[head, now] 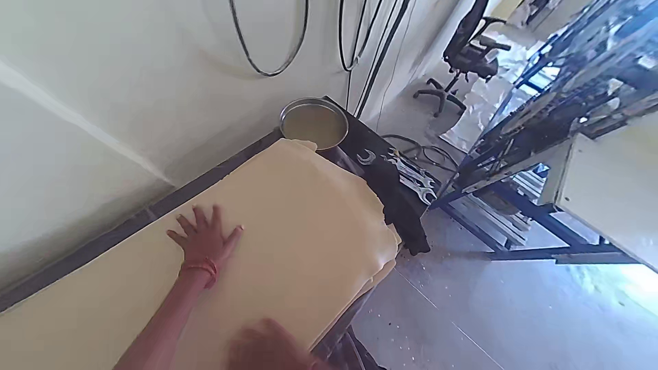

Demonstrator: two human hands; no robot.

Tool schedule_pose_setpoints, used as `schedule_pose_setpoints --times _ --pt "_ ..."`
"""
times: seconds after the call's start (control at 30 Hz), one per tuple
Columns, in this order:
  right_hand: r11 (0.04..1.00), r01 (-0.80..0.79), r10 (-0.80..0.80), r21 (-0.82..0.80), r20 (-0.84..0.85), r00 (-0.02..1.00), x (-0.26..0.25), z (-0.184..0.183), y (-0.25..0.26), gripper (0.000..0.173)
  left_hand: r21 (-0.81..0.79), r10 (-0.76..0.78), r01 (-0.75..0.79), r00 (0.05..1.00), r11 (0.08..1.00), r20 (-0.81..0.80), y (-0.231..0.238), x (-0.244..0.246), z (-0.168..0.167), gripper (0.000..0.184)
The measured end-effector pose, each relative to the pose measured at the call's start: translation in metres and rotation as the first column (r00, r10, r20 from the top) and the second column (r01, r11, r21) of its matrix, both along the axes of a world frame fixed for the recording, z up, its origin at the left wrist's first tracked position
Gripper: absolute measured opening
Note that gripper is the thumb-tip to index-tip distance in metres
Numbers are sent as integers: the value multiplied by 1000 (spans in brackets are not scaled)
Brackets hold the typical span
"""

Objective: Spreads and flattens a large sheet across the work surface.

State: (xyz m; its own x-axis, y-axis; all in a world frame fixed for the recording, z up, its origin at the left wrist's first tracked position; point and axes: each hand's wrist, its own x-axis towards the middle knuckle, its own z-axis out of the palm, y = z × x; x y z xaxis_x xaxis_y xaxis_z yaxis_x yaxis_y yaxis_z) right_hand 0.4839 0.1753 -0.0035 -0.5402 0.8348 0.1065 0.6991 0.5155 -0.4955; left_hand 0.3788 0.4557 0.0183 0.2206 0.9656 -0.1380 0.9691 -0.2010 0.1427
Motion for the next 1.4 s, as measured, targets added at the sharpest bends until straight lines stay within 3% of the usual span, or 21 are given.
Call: schedule_pose_setpoints --times 0.13,0.27,0.43,0.53,0.63,0.77,0.9,1.0,1.13,1.23,1.3,1.4 --pt "948 283 -308 146 185 933 166 -2 20 73 108 -333 328 942 939 40 -93 50 -6 100" --pt "909 416 -412 23 202 889 270 3 56 77 151 -494 479 864 865 92 -181 111 -14 98" --pt "941 316 -284 -117 228 931 305 13 137 68 15 -408 409 906 912 113 -194 183 -5 126" --pt "949 239 -188 -206 241 952 314 17 209 74 -40 -346 356 926 934 148 -189 222 -1 136" --pt "950 225 -172 -217 237 956 315 25 290 81 -33 -370 378 918 925 143 -185 244 -2 133" --pt "920 393 -388 10 176 905 340 20 419 74 -124 -413 437 893 891 179 -178 245 2 122" --pt "826 546 -500 -138 265 824 373 1 493 86 -102 -427 462 869 881 250 -174 239 -2 105" --pt "835 533 -476 -136 308 824 384 -15 496 91 -104 -404 442 876 891 264 -175 240 -2 96" --pt "861 504 -462 -68 310 831 392 12 469 82 -46 -406 431 876 901 259 -178 238 -5 94" --pt "901 434 -422 -18 197 885 385 41 409 73 -23 -404 424 877 905 262 -178 240 -5 92" --pt "937 348 -345 -22 93 934 368 32 355 68 -63 -390 417 886 907 251 -176 241 -3 93" --pt "930 344 -329 -130 126 936 342 11 257 65 -126 -363 418 876 900 317 -174 239 1 99"
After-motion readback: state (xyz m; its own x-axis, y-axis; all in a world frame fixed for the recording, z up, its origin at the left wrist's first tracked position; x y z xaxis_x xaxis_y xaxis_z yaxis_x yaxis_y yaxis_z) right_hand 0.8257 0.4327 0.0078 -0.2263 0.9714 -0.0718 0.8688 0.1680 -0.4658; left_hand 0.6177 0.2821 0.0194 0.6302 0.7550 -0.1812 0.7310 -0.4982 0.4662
